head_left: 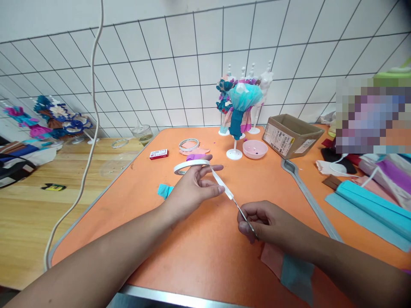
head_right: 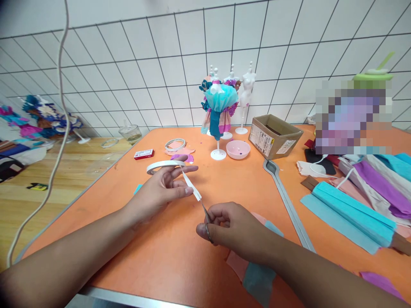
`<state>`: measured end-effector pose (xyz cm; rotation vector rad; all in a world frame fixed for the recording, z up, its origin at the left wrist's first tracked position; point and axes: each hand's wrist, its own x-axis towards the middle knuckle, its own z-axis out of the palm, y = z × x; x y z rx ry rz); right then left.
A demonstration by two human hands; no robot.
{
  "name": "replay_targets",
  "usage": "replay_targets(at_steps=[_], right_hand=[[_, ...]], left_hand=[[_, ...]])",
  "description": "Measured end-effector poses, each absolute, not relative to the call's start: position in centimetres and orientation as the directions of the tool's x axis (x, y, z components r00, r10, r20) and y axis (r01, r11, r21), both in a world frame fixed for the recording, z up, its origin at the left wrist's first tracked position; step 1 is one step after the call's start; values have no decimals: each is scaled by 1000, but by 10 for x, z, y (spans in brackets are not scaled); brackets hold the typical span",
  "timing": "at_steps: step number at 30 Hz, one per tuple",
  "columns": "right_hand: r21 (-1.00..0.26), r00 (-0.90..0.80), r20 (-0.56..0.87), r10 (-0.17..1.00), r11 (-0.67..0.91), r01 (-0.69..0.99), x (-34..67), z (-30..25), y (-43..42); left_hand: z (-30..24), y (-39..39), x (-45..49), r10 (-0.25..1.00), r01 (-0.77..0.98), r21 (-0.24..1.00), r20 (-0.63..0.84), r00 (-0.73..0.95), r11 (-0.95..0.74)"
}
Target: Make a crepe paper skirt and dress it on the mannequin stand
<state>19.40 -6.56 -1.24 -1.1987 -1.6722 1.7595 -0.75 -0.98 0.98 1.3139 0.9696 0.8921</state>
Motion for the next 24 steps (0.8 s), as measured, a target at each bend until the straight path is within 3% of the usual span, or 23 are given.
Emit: replay_targets(at_steps=[24], right_hand=[[-930,-490,-341,803,-213,299,195,-13,-67]], left_hand=[[10,-9,-6,933,42,996,-89,347,79]])
